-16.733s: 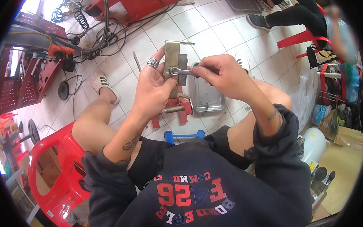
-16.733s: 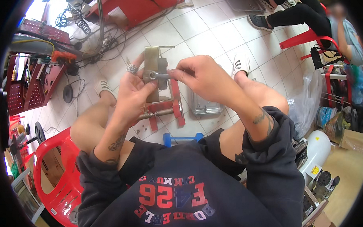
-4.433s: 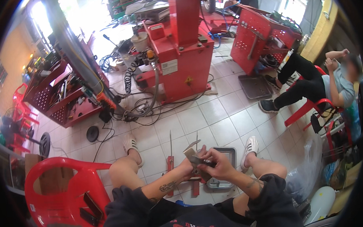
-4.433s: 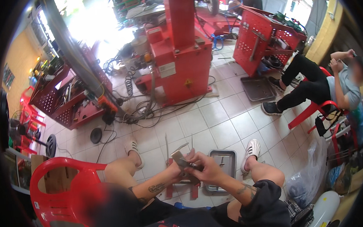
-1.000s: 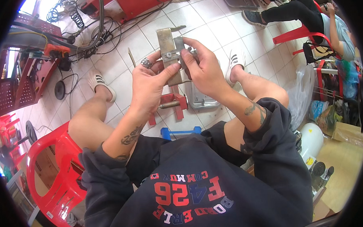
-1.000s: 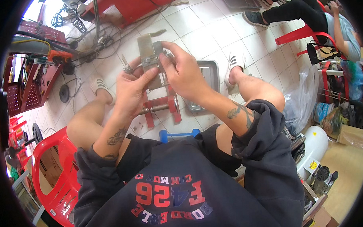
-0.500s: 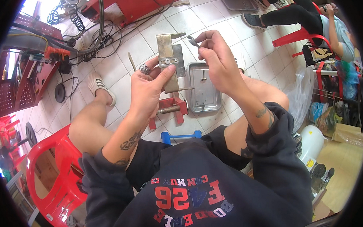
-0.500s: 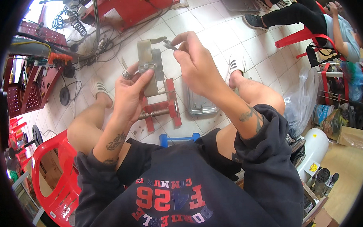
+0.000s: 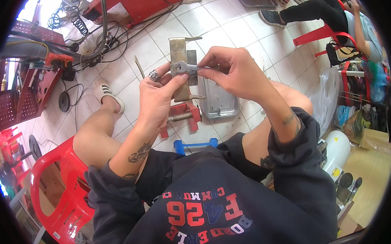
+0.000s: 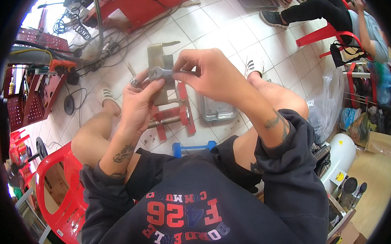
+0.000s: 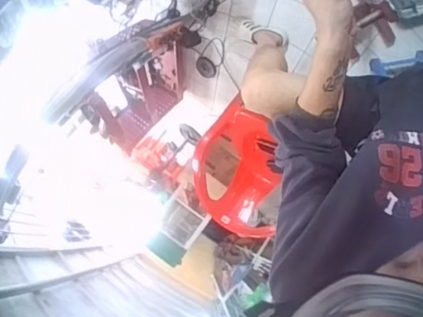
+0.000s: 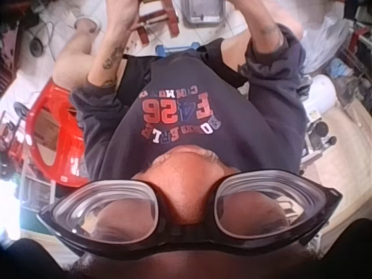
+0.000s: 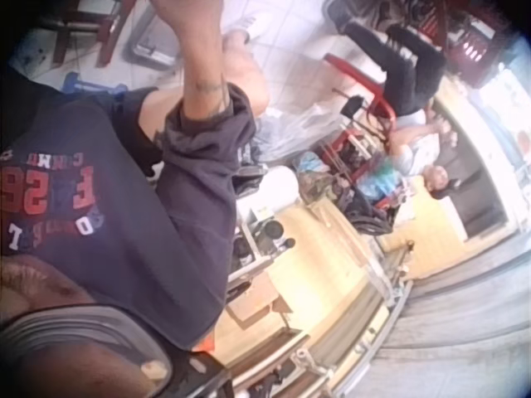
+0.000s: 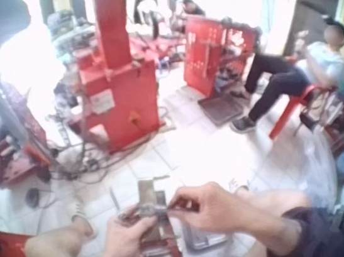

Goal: The person sits on the floor and uses a wrench to tighten a bolt on a metal mechanical part. They repeatedly adjust the part and the wrench, occasionally looking around the workshop.

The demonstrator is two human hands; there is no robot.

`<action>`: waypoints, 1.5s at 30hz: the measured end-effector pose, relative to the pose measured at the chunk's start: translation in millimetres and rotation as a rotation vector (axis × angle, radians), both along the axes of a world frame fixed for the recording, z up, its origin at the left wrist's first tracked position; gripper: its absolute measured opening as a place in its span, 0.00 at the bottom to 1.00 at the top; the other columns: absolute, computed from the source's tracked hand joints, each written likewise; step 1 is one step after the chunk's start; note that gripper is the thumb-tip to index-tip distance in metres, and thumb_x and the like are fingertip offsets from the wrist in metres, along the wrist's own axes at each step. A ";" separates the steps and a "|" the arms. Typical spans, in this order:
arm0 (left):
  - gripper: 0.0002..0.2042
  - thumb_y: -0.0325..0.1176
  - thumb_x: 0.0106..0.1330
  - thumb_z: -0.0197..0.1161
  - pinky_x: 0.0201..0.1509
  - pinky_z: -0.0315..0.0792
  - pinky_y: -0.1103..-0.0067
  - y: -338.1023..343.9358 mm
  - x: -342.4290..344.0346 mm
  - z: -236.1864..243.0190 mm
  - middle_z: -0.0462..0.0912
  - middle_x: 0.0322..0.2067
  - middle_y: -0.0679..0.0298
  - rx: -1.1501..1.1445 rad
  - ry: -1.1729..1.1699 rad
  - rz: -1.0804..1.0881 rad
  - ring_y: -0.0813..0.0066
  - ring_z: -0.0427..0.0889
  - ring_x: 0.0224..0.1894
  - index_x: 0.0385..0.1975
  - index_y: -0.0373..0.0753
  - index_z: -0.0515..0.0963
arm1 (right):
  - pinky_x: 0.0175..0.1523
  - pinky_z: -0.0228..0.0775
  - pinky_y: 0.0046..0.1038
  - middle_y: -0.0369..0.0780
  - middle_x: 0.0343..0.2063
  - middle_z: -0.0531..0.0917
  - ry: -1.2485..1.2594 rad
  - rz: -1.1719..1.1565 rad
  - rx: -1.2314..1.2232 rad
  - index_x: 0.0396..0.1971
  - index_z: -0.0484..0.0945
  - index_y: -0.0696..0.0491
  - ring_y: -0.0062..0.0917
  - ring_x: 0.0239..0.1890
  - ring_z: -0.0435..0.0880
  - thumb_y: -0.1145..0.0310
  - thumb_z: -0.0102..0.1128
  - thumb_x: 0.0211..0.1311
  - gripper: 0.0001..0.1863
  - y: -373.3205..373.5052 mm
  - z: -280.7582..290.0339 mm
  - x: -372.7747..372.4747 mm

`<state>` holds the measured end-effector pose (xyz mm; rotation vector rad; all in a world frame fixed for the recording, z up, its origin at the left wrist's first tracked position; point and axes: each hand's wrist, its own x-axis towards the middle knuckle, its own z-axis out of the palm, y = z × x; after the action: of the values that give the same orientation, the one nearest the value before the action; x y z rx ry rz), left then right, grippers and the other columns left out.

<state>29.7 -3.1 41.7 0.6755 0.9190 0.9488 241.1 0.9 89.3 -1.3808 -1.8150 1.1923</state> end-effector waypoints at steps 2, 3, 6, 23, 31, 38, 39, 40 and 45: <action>0.22 0.22 0.65 0.67 0.44 0.82 0.78 -0.2 0.6 1.6 0.86 0.42 0.56 -0.015 0.000 -0.007 0.75 0.85 0.42 0.58 0.25 0.74 | 0.28 0.64 0.17 0.36 0.28 0.87 -0.018 -0.007 -0.024 0.37 0.81 0.58 0.11 0.23 0.75 0.75 0.68 0.63 0.06 2.2 -1.4 1.9; 0.22 0.22 0.64 0.67 0.44 0.82 0.78 -0.5 0.9 1.7 0.86 0.43 0.56 -0.023 0.001 -0.010 0.75 0.86 0.41 0.58 0.25 0.74 | 0.28 0.64 0.18 0.36 0.27 0.87 -0.036 -0.008 -0.033 0.37 0.81 0.58 0.11 0.23 0.74 0.75 0.68 0.63 0.06 2.9 -2.8 3.7; 0.22 0.22 0.64 0.67 0.43 0.82 0.77 0.0 0.5 0.8 0.86 0.43 0.56 -0.026 -0.014 0.002 0.75 0.86 0.41 0.58 0.25 0.74 | 0.29 0.64 0.18 0.36 0.27 0.86 -0.057 0.017 -0.017 0.37 0.80 0.58 0.11 0.24 0.73 0.75 0.67 0.63 0.06 3.2 -4.9 4.8; 0.23 0.20 0.61 0.70 0.45 0.82 0.78 -1.4 -2.5 8.1 0.86 0.42 0.56 0.015 0.038 -0.092 0.77 0.85 0.41 0.57 0.26 0.75 | 0.37 0.73 0.21 0.38 0.30 0.85 -0.037 0.039 -0.038 0.37 0.79 0.59 0.15 0.31 0.80 0.78 0.67 0.62 0.06 2.6 0.3 5.1; 0.26 0.18 0.60 0.70 0.44 0.83 0.77 -5.1 3.0 -2.5 0.85 0.44 0.55 0.014 0.060 -0.017 0.74 0.86 0.42 0.59 0.25 0.72 | 0.37 0.72 0.22 0.39 0.28 0.85 -0.071 -0.039 -0.019 0.35 0.79 0.61 0.16 0.29 0.79 0.76 0.66 0.63 0.05 -4.8 -15.2 -11.5; 0.21 0.17 0.58 0.70 0.38 0.82 0.80 -7.4 -0.4 2.9 0.86 0.38 0.59 -0.049 0.140 -0.148 0.77 0.85 0.33 0.53 0.27 0.78 | 0.37 0.70 0.23 0.39 0.28 0.85 -0.136 0.018 -0.039 0.35 0.80 0.60 0.17 0.29 0.79 0.77 0.66 0.62 0.05 -0.1 -15.9 4.3; 0.20 0.17 0.58 0.70 0.36 0.81 0.81 -7.9 -2.0 4.6 0.86 0.37 0.60 -0.066 0.158 -0.184 0.78 0.85 0.31 0.52 0.27 0.79 | 0.38 0.70 0.23 0.38 0.28 0.85 -0.177 0.019 -0.040 0.34 0.81 0.59 0.19 0.29 0.79 0.76 0.67 0.60 0.05 0.9 -8.9 5.6; 0.20 0.17 0.57 0.70 0.34 0.80 0.82 -8.1 -2.9 2.7 0.86 0.35 0.60 -0.073 0.162 -0.215 0.78 0.84 0.30 0.52 0.27 0.79 | 0.39 0.69 0.24 0.38 0.28 0.84 -0.219 0.020 -0.041 0.34 0.81 0.58 0.20 0.29 0.79 0.76 0.68 0.59 0.05 0.0 -5.1 6.7; 0.20 0.19 0.54 0.70 0.29 0.72 0.84 -4.9 -8.0 1.4 0.86 0.31 0.62 -0.068 0.191 -0.429 0.81 0.82 0.27 0.49 0.27 0.81 | 0.49 0.63 0.30 0.34 0.27 0.81 -0.371 0.252 0.494 0.31 0.83 0.50 0.29 0.30 0.78 0.71 0.71 0.53 0.06 3.7 -6.1 19.7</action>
<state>21.7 -8.1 43.2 0.8732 0.9196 0.4755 260.9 4.5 83.2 -1.1566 -2.3954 0.5473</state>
